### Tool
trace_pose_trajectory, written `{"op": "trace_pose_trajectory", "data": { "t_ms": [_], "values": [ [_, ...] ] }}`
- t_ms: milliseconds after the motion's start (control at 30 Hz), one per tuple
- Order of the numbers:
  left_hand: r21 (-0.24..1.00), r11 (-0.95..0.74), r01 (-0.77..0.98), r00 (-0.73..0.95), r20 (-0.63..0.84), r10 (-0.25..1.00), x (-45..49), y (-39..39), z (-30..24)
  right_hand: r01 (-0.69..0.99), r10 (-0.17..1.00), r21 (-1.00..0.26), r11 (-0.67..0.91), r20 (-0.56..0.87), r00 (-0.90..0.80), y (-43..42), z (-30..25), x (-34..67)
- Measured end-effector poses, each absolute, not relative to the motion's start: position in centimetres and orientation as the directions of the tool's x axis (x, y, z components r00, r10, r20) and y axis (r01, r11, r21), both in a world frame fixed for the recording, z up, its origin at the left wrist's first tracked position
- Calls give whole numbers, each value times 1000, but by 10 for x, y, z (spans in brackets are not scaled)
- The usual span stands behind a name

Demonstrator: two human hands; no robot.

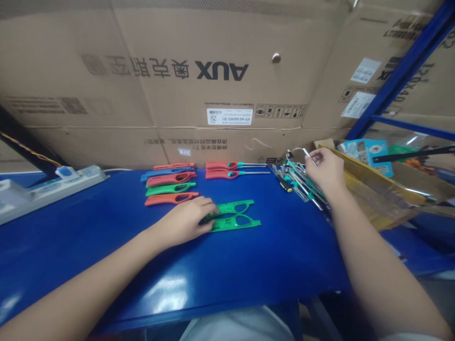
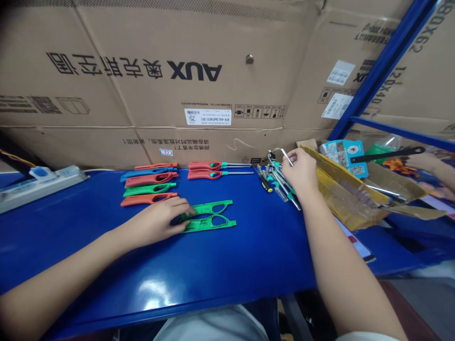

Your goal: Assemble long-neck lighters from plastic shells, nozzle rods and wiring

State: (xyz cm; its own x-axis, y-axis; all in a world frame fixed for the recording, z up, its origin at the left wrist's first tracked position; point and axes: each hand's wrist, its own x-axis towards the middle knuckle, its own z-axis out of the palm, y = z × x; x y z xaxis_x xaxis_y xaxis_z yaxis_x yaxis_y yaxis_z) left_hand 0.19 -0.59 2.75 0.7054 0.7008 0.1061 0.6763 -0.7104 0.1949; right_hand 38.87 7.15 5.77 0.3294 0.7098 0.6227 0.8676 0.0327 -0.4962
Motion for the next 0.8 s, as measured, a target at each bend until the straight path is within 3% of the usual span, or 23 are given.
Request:
{"op": "trace_pose_trajectory", "data": {
  "t_ms": [100,200,300,533,800],
  "values": [
    [192,-715,672,710,107,696,1,-5,27,890,767,-455,-17,566,303,72,57,388],
    [191,-720,668,713,113,692,1,-5,27,924,877,-361,-130,393,277,75,50,389],
    [195,-719,667,713,115,692,1,-4,27,931,914,-315,-184,294,280,81,39,391],
    [185,-727,661,717,129,685,2,-5,28,921,896,-335,-198,318,309,90,24,391],
    [184,-741,646,727,149,671,1,-5,28,892,855,-448,-64,436,280,84,37,387]
  ]
}}
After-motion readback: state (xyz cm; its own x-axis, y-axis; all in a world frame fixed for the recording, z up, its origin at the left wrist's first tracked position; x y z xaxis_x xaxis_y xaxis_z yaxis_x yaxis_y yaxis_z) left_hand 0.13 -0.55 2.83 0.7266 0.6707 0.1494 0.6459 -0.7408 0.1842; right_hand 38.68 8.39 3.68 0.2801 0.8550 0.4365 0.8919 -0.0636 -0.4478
